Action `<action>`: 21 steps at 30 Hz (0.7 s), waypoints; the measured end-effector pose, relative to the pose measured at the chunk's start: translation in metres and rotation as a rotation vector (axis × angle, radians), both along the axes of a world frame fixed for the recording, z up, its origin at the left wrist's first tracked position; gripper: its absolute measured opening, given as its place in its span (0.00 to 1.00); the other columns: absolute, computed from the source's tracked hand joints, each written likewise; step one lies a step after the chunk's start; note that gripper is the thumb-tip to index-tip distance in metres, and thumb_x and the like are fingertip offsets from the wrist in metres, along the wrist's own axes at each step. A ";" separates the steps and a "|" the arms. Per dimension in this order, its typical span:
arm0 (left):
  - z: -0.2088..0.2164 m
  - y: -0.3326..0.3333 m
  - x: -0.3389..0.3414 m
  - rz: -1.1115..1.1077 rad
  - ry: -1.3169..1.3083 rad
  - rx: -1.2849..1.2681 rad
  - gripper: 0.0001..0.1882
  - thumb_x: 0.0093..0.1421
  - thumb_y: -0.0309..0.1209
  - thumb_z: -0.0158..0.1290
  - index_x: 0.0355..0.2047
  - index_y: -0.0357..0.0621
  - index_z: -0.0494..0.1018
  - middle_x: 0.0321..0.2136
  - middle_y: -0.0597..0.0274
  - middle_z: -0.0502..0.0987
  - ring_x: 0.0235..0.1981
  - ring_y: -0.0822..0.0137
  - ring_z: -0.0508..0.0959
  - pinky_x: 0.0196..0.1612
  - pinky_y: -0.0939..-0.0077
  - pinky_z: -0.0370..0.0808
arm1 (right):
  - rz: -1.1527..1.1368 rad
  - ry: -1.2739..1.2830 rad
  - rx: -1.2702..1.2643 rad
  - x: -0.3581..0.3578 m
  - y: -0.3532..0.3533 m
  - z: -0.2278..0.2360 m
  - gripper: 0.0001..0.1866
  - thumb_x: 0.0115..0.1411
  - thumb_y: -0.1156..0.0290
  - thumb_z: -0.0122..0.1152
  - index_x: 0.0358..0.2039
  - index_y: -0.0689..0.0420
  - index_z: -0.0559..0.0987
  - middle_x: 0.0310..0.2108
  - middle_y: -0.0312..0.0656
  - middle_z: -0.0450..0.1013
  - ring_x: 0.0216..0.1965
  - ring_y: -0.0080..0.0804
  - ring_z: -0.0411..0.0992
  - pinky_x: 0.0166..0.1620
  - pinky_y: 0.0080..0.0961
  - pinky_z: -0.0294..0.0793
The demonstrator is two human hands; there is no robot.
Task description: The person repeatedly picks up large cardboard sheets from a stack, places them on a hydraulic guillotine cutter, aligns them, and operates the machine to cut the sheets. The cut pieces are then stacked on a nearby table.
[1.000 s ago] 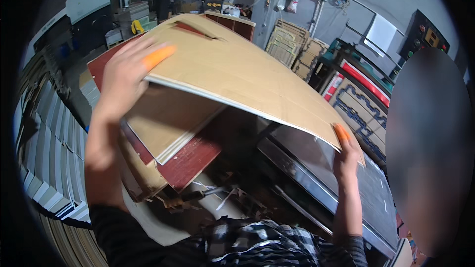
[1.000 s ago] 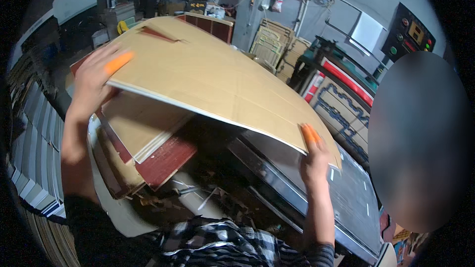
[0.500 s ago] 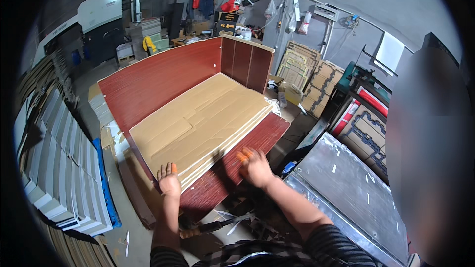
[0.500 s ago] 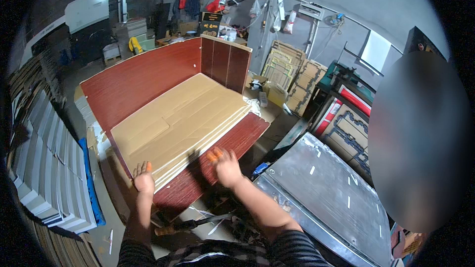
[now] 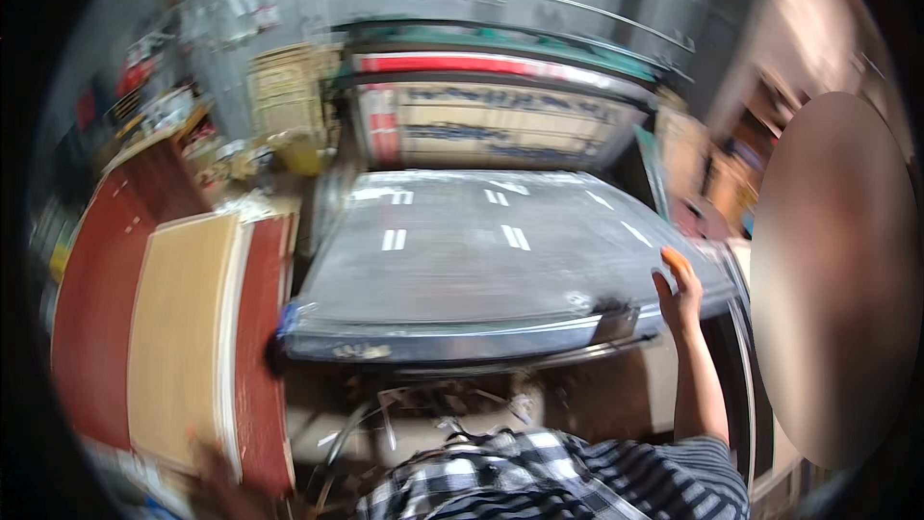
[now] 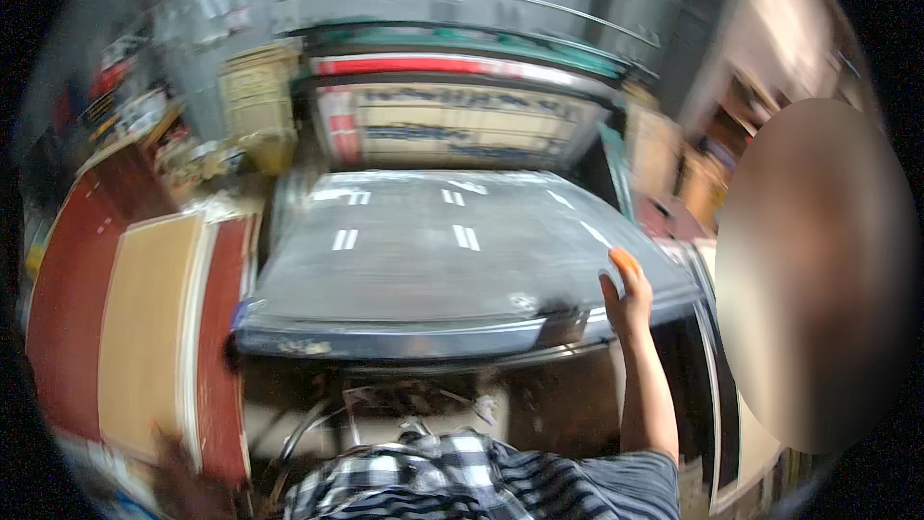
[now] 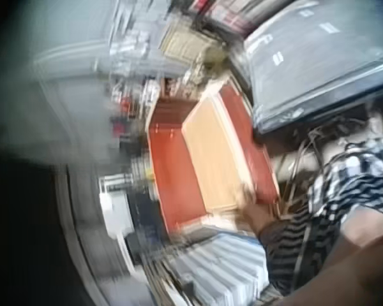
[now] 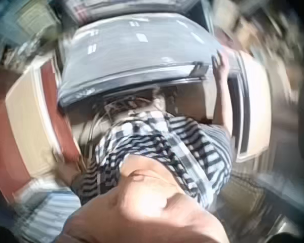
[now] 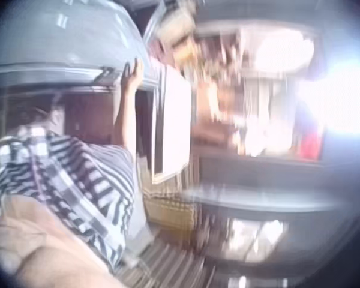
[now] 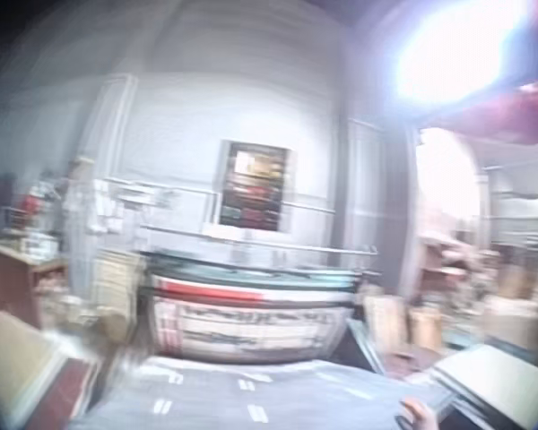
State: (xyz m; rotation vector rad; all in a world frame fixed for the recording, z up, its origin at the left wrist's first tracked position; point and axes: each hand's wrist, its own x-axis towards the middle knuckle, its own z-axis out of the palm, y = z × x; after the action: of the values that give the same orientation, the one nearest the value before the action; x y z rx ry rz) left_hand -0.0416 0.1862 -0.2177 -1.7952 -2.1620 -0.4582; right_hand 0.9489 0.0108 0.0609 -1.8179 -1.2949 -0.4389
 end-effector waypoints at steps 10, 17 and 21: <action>0.177 0.216 0.217 -0.080 -0.486 0.376 0.31 0.64 0.42 0.51 0.64 0.44 0.57 0.59 0.47 0.65 0.57 0.53 0.67 0.58 0.66 0.65 | -1.465 0.398 -0.693 0.228 -0.326 -0.073 0.54 0.45 0.39 0.67 0.66 0.53 0.54 0.67 0.46 0.51 0.69 0.44 0.41 0.63 0.60 0.45; 0.297 0.133 0.582 -0.870 -0.558 0.392 0.24 0.63 0.24 0.48 0.60 0.36 0.62 0.60 0.56 0.65 0.61 0.63 0.64 0.62 0.72 0.57 | -1.191 0.142 -0.784 0.248 -0.401 -0.108 0.29 0.46 0.49 0.70 0.38 0.56 0.69 0.43 0.46 0.68 0.46 0.43 0.68 0.43 0.42 0.70; 0.308 0.082 0.667 -1.044 -0.502 0.278 0.23 0.60 0.17 0.47 0.57 0.36 0.65 0.61 0.55 0.64 0.63 0.58 0.62 0.63 0.69 0.56 | -1.065 0.068 -0.744 0.250 -0.412 -0.072 0.18 0.52 0.57 0.67 0.25 0.57 0.71 0.28 0.48 0.72 0.32 0.47 0.73 0.33 0.39 0.72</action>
State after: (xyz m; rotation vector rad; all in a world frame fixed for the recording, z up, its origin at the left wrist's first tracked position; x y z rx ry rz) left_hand 0.6254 0.2684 0.0905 -2.6945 -1.0696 -1.4628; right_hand 1.1990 -0.4010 -0.0114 -3.0674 -0.3079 -0.4546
